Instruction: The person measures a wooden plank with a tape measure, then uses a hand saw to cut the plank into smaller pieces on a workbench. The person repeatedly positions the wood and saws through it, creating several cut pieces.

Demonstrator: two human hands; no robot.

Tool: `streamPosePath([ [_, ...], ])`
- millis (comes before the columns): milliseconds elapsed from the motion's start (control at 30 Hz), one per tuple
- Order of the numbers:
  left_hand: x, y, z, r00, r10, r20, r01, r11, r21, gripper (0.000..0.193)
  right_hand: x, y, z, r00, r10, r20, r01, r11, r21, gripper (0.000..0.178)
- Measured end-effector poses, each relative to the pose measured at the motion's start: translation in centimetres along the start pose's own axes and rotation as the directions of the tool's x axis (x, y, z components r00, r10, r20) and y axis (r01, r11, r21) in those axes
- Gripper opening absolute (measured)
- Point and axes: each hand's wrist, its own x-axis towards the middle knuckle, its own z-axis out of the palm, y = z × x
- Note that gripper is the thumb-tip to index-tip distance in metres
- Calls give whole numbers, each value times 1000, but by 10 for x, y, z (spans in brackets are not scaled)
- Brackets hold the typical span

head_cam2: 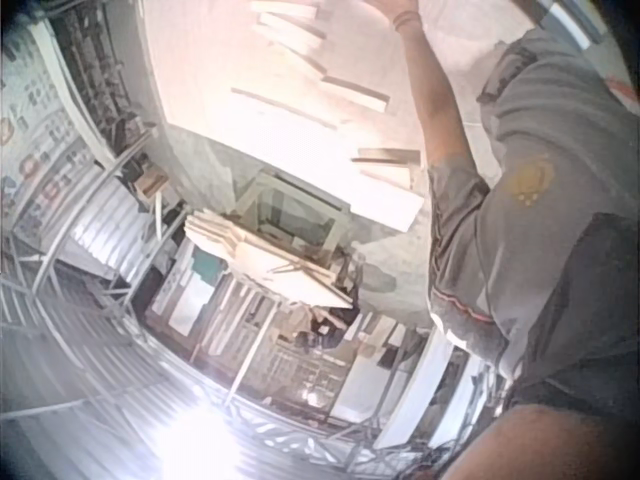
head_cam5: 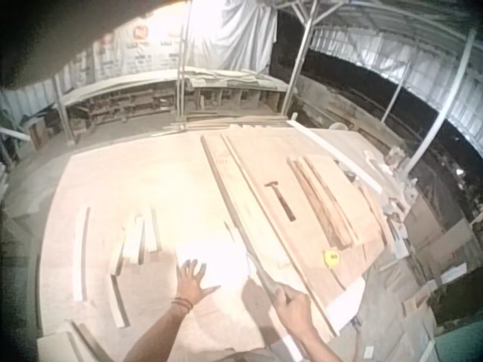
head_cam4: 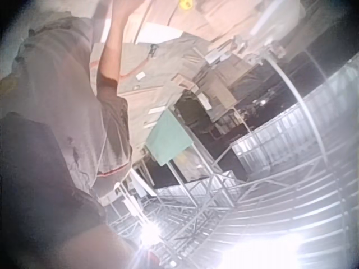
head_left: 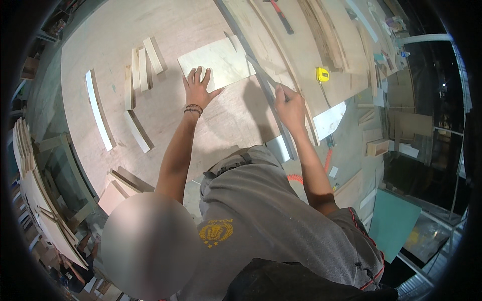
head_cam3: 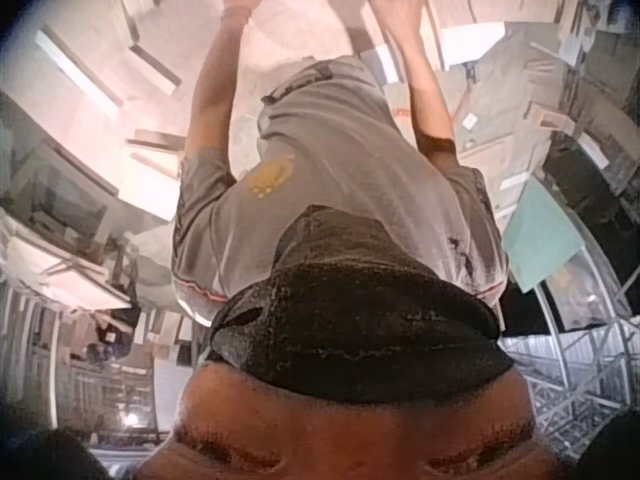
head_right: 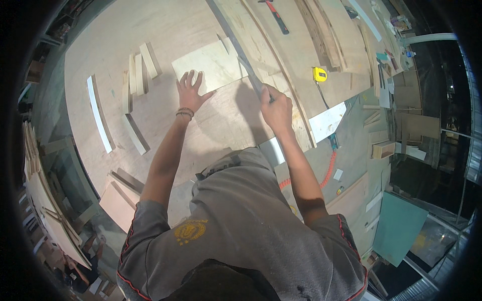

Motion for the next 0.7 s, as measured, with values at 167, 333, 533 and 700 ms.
streamPosePath([
  [167,17,-13,4,1000,-1,-16,1,1000,-9,91,17,-8,10,1000,-24,-14,24,1000,-14,37],
  [333,33,-28,7,1000,-4,-17,4,1000,8,90,34,-14,22,998,-46,-43,48,998,38,35],
  [533,50,-39,5,998,-37,44,37,999,14,92,51,-19,34,989,-129,-77,130,991,12,34],
  [700,65,-48,8,998,-40,45,39,998,41,92,64,-28,38,991,-117,-65,116,993,-13,33],
])
